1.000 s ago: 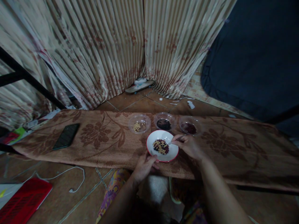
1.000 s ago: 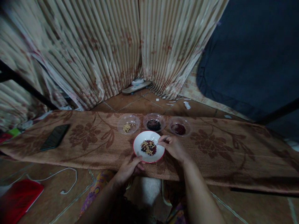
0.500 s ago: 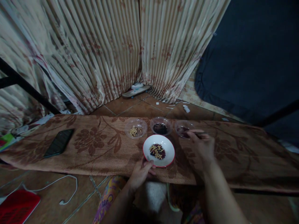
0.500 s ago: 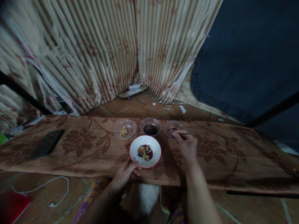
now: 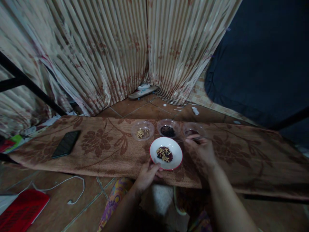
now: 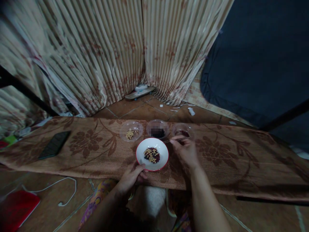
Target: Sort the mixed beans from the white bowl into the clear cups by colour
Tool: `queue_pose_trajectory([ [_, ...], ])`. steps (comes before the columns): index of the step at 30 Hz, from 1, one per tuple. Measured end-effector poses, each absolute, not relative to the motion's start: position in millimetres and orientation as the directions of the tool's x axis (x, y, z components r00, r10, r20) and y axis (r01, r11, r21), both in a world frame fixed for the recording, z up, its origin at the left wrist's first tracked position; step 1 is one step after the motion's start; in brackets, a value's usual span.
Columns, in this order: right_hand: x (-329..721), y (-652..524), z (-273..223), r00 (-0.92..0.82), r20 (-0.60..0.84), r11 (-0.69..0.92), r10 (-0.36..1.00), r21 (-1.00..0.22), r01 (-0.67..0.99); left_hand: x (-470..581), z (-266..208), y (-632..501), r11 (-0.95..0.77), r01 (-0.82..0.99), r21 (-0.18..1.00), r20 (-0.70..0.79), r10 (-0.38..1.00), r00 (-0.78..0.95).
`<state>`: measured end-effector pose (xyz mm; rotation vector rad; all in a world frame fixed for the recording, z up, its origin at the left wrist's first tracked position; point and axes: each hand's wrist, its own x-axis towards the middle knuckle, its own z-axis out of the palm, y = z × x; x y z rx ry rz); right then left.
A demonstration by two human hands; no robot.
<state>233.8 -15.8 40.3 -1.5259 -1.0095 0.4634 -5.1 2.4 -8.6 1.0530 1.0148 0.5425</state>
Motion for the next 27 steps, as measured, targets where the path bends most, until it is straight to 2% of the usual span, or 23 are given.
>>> queue_pose_trajectory([
  [3, 223.5, -14.0, 31.6, 0.272, 0.150, 0.047, 0.951, -0.936, 0.349, -5.2, -7.4, 2.1, 0.424, 0.080, 0.902, -0.411, 0.787, 0.461],
  [6, 220.8, -12.1, 24.5, 0.172, 0.096, 0.025, 0.980, -0.927, 0.374, -4.9, -6.3, 1.5, 0.435, 0.081, 0.897, -0.421, 0.783, 0.457],
  [27, 226.9, -12.3, 20.3, 0.197, 0.055, -0.028, 0.979, -0.918, 0.395, -5.0, -8.7, 1.6, 0.418, 0.073, 0.905, -0.400, 0.782, 0.479],
])
